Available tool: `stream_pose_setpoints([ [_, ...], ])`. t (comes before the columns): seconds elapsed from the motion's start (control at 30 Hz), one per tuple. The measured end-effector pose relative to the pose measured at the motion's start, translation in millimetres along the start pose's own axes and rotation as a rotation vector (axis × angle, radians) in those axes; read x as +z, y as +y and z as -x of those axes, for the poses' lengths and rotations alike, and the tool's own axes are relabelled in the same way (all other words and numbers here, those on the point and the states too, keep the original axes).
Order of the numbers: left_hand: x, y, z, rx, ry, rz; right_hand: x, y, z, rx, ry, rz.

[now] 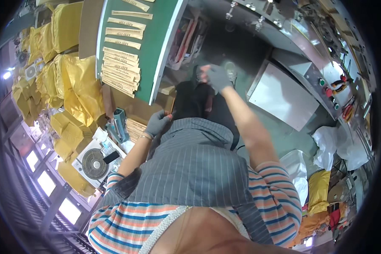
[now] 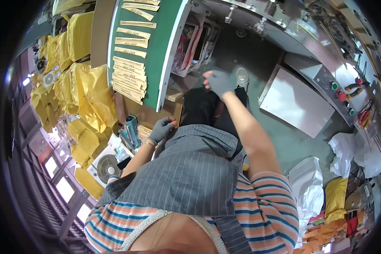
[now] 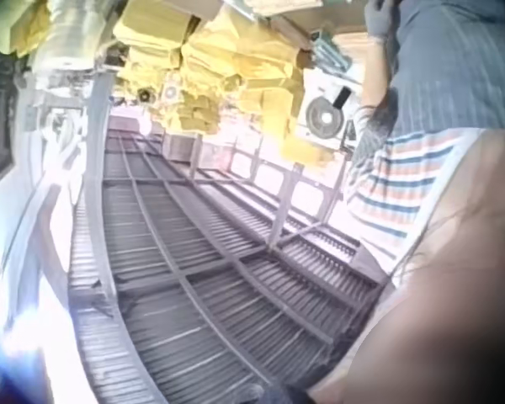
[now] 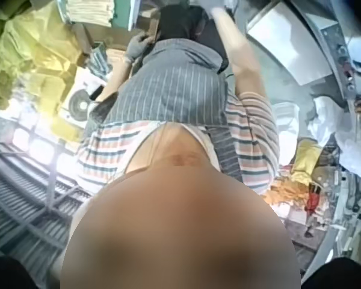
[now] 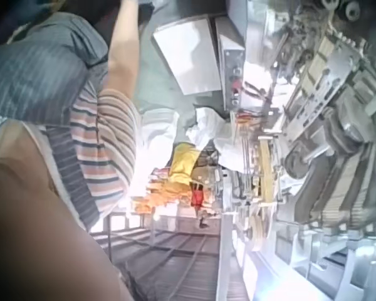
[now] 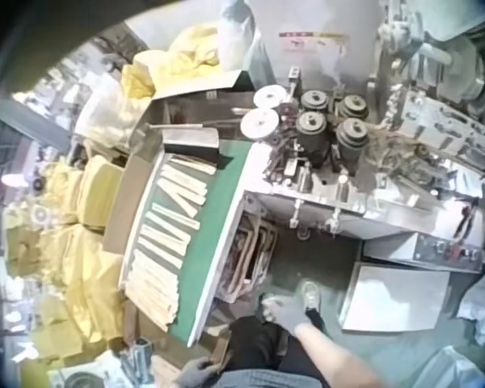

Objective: Packing and sealing bundles of wooden sticks into plastic bags using a heat sealer in a factory setting.

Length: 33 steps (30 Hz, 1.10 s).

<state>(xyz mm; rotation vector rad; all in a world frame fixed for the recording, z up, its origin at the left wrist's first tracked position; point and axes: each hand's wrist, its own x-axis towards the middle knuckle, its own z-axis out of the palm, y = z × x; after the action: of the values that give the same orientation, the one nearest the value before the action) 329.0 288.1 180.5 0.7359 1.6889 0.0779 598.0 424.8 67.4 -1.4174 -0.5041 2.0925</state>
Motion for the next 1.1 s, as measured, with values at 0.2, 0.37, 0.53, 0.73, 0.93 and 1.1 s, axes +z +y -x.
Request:
stream_pose_setpoints([
  [0.2, -24.0, -34.2, -7.5, -0.043, 0.016, 0.271, 77.0, 0.3, -108.5, -0.337, 0.122, 0.747],
  [0.37, -46.8, -82.2, 3.3, -0.029, 0.116, 0.203, 108.2, 3.9, -156.4, -0.293, 0.084, 1.485],
  [0.53, -53.8, -103.1, 15.7, -0.240, 0.115, 0.319, 104.3, 38.3, -121.9, -0.340, 0.033, 1.661],
  [0.73, -63.4, -100.9, 0.9, -0.140, 0.089, 0.293, 91.4, 18.4, -112.6, -0.328, 0.018, 1.662],
  [0.93, -70.9, -115.6, -21.4, -0.098, -0.039, 0.183, 81.3, 41.4, -69.6, -0.606, 0.189, 1.233],
  [1.1, -70.6, -82.8, -59.9, -0.121, -0.059, 0.140, -8.5, 34.1, -1.5, -0.153, 0.238, 1.082],
])
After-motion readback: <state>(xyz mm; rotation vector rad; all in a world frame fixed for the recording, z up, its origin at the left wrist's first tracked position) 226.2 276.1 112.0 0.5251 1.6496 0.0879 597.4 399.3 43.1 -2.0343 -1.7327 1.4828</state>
